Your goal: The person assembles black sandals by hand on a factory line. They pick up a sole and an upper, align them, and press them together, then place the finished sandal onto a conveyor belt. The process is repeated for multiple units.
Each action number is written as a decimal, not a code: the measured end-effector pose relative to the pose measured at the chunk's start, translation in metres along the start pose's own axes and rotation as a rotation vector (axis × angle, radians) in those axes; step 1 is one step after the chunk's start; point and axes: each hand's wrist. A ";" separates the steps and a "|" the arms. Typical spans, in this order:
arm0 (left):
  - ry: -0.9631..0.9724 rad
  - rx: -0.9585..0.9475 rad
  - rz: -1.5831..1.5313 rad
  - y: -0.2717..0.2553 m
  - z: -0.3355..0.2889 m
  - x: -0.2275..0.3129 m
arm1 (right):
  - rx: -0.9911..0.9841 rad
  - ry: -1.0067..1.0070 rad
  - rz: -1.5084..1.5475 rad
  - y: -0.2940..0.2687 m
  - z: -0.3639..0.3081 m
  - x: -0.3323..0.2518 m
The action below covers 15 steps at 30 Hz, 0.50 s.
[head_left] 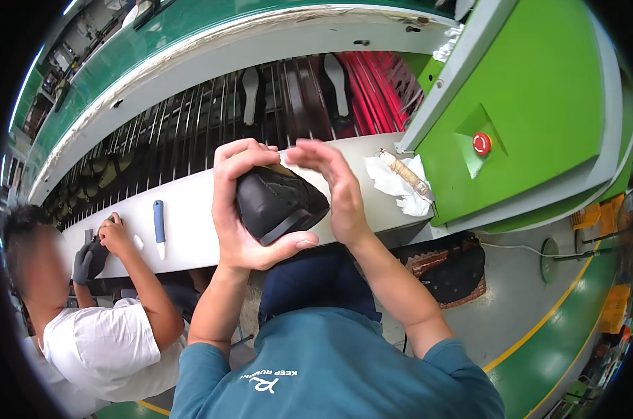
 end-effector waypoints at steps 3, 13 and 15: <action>0.012 -0.064 0.011 0.012 0.005 -0.001 | -0.085 -0.136 -0.093 0.019 0.022 -0.063; -0.007 -0.220 0.070 0.042 0.007 0.014 | -0.180 -0.342 -0.167 0.009 0.036 -0.089; -0.056 -0.257 0.089 0.042 0.001 0.016 | -0.178 -0.330 -0.180 0.003 0.039 -0.077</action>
Point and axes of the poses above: each hand's wrist, its own z-axis towards the middle knuckle, its own y-axis out of the palm, x = y × z, and after that the axes turned 11 degrees about x, right-handed
